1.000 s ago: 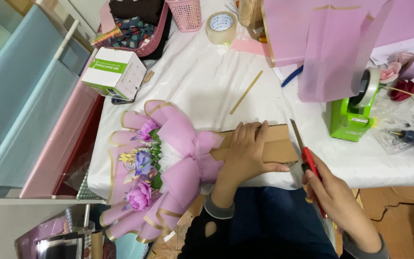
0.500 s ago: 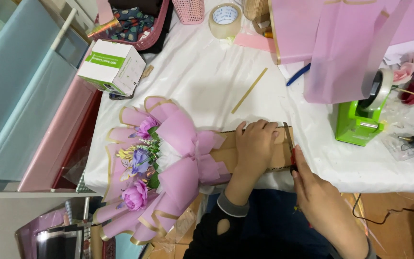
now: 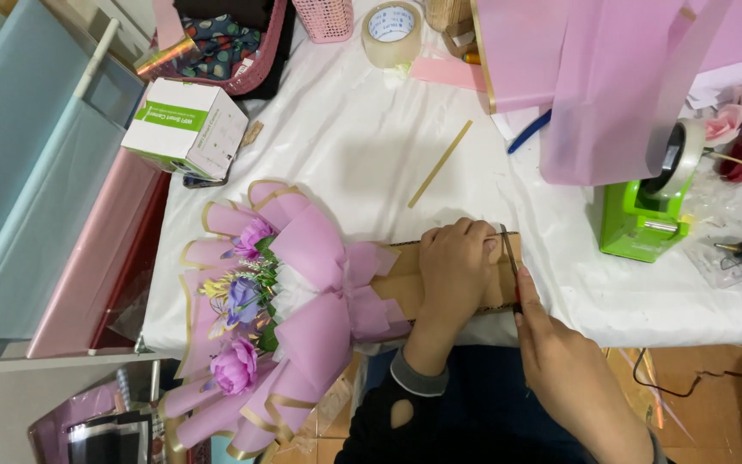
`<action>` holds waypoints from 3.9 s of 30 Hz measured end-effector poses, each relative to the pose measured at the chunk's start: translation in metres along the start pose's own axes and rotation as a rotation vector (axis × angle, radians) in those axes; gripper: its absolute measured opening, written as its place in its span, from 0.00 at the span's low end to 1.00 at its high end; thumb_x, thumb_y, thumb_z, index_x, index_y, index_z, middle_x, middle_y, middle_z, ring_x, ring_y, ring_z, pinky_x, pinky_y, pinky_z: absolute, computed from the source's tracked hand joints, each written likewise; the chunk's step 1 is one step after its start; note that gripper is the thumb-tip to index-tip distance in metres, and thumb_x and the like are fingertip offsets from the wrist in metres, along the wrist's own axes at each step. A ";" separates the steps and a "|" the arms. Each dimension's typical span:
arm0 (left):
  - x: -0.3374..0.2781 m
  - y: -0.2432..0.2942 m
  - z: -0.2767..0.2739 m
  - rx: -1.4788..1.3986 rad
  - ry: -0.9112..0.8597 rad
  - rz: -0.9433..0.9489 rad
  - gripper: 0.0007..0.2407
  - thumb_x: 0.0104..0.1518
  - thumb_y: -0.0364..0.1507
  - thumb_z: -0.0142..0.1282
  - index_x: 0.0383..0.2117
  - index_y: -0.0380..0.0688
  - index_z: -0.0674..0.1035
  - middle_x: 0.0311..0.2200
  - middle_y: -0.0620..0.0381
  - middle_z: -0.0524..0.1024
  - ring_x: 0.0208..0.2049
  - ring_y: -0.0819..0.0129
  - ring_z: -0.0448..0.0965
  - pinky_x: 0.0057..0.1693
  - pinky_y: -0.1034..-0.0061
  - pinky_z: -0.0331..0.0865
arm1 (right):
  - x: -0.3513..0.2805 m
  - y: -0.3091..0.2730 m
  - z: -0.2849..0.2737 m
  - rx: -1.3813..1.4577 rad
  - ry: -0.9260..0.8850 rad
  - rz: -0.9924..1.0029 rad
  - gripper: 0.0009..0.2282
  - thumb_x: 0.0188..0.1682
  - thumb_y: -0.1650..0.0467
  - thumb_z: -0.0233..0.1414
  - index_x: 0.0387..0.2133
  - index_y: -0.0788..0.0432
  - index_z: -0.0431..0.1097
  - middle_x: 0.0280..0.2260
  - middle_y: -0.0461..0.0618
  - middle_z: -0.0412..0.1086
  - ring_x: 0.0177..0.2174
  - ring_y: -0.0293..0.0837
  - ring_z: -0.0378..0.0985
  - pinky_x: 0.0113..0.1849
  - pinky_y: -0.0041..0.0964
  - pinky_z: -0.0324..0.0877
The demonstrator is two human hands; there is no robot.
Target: The person trims and folds a cardboard base around the stem of a flower bouquet using a utility knife.
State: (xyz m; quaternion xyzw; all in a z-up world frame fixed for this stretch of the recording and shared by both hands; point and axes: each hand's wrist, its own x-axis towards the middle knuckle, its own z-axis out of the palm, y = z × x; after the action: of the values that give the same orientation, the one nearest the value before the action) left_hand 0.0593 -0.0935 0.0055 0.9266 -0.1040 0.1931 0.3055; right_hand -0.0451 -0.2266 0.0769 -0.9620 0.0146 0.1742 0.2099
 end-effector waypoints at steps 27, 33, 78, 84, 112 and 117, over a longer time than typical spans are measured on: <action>-0.005 0.005 0.003 -0.027 0.125 0.043 0.06 0.63 0.29 0.52 0.29 0.45 0.77 0.26 0.58 0.72 0.28 0.58 0.73 0.46 0.63 0.63 | 0.016 -0.041 -0.045 0.144 -0.204 0.323 0.31 0.57 0.60 0.35 0.76 0.25 0.37 0.33 0.60 0.82 0.39 0.61 0.81 0.49 0.42 0.68; -0.007 0.000 0.011 0.016 0.025 0.052 0.12 0.54 0.24 0.46 0.39 0.50 0.81 0.33 0.59 0.78 0.35 0.56 0.77 0.50 0.61 0.60 | 0.008 -0.018 -0.047 0.401 -0.007 0.316 0.29 0.59 0.64 0.40 0.76 0.31 0.50 0.24 0.58 0.80 0.31 0.53 0.82 0.46 0.38 0.69; 0.007 0.009 0.012 0.003 0.141 0.061 0.06 0.49 0.18 0.52 0.22 0.46 0.71 0.20 0.61 0.69 0.23 0.61 0.68 0.41 0.68 0.62 | 0.027 -0.022 -0.036 -0.017 -0.140 0.132 0.30 0.56 0.63 0.39 0.74 0.35 0.41 0.25 0.62 0.78 0.26 0.64 0.80 0.35 0.52 0.72; 0.007 0.009 0.015 0.039 0.161 0.064 0.03 0.50 0.23 0.55 0.24 0.45 0.73 0.21 0.60 0.70 0.24 0.60 0.70 0.42 0.67 0.63 | 0.042 -0.042 -0.051 0.006 -0.217 0.197 0.29 0.58 0.62 0.35 0.75 0.35 0.39 0.23 0.64 0.76 0.27 0.63 0.78 0.36 0.50 0.68; 0.007 0.008 0.029 0.073 0.244 0.067 0.06 0.46 0.20 0.55 0.21 0.47 0.72 0.18 0.62 0.67 0.20 0.63 0.67 0.40 0.70 0.61 | 0.049 -0.023 -0.046 -0.143 -0.211 0.079 0.28 0.58 0.64 0.34 0.75 0.42 0.39 0.25 0.66 0.77 0.28 0.66 0.78 0.35 0.53 0.68; 0.005 0.008 0.036 0.017 0.182 0.005 0.09 0.54 0.20 0.58 0.21 0.50 0.74 0.20 0.66 0.71 0.22 0.67 0.70 0.44 0.71 0.62 | 0.026 -0.025 -0.051 -0.213 -0.228 0.134 0.30 0.57 0.61 0.35 0.75 0.38 0.36 0.26 0.62 0.79 0.30 0.66 0.80 0.36 0.54 0.68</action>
State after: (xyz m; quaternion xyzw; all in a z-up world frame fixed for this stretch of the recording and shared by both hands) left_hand 0.0722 -0.1216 -0.0148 0.9075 -0.0764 0.2781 0.3054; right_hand -0.0020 -0.2231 0.1214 -0.9497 0.0361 0.2962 0.0949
